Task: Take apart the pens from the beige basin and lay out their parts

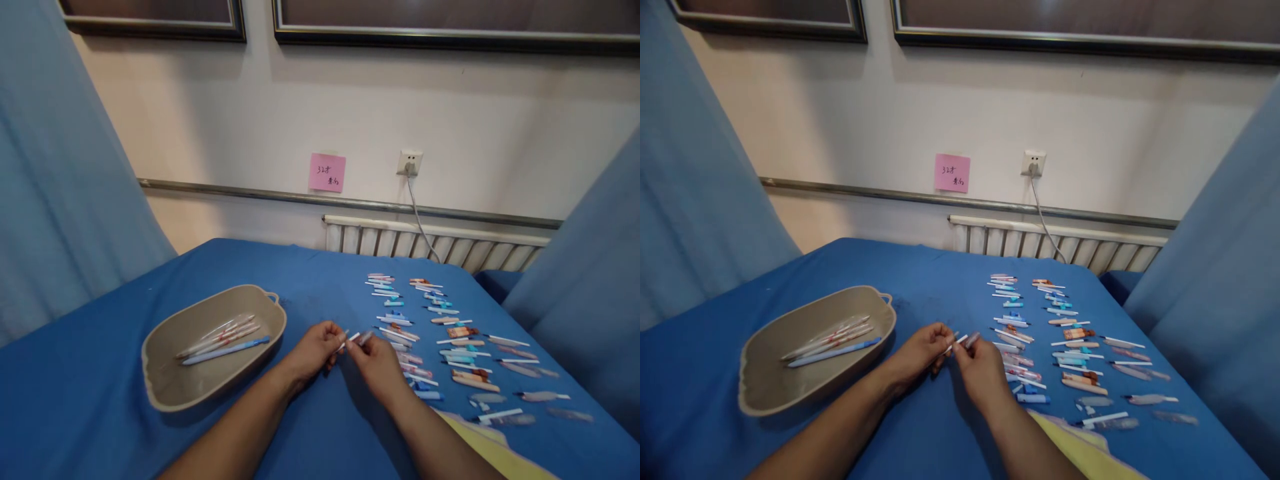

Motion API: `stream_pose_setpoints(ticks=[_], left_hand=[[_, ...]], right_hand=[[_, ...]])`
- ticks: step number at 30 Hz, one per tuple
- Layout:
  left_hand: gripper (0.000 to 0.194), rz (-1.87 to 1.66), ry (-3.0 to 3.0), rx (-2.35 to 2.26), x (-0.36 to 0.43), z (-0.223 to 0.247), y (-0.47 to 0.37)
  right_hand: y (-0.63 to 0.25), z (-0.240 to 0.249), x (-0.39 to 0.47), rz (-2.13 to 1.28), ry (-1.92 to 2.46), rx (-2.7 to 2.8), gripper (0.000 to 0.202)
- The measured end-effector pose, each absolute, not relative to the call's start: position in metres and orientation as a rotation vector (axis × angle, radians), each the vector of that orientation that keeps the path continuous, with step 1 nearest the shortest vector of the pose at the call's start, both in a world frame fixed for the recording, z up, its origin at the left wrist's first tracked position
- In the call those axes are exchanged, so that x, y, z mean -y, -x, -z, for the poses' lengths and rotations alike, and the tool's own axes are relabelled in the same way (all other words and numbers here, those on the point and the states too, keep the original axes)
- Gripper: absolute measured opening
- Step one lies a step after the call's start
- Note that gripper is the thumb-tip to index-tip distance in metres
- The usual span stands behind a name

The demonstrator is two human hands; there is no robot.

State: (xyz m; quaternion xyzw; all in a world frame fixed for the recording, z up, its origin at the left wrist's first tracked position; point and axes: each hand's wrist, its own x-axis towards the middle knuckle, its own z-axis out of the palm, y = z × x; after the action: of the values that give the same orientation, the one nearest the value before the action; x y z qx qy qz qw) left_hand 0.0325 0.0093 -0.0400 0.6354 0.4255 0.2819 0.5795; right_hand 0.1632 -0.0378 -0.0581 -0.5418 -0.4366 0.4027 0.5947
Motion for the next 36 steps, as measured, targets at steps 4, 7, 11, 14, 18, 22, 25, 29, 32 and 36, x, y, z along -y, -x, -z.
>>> stream_pose_setpoints(ticks=[4, 7, 11, 14, 18, 22, 25, 29, 32, 36], left_hand=[[0.039, -0.654, -1.631, -1.012, -0.009, 0.038, -0.034], [0.033, -0.637, -1.818, -1.04, -0.012, 0.033, -0.028], [0.011, -0.599, -2.117, -1.056, -0.016, 0.021, -0.015], [0.016, -0.528, -2.274, -1.05, -0.014, 0.015, -0.011], [0.022, -0.446, -2.382, -1.021, -0.006, 0.012, -0.013], [0.022, -0.424, -2.488, -1.089, -0.001, 0.007, -0.014], [0.02, -0.429, -2.507, -1.115, -0.002, 0.004, -0.011], [0.01, -0.682, -2.097, -1.197, -0.009, 0.005, -0.01], [0.023, -0.831, -1.771, -1.261, -0.013, 0.01, -0.016], [0.039, -0.812, -1.649, -1.192, -0.009, 0.019, -0.03]], right_hand=[[-0.169, 0.054, 0.033, -0.946, 1.264, 0.957, 0.029], [-0.178, 0.051, 0.031, -0.905, 1.26, 0.852, 0.031], [-0.191, 0.048, 0.028, -0.862, 1.242, 0.675, 0.033], [-0.195, 0.047, 0.028, -0.863, 1.216, 0.603, 0.034], [-0.194, 0.045, 0.028, -0.861, 1.184, 0.574, 0.033], [-0.193, 0.044, 0.028, -0.858, 1.158, 0.546, 0.033], [-0.194, 0.045, 0.027, -0.858, 1.147, 0.542, 0.033], [-0.193, 0.046, 0.026, -0.87, 1.151, 0.564, 0.032], [-0.19, 0.046, 0.027, -0.905, 1.167, 0.62, 0.032], [-0.182, 0.046, 0.028, -0.963, 1.183, 0.714, 0.033]])
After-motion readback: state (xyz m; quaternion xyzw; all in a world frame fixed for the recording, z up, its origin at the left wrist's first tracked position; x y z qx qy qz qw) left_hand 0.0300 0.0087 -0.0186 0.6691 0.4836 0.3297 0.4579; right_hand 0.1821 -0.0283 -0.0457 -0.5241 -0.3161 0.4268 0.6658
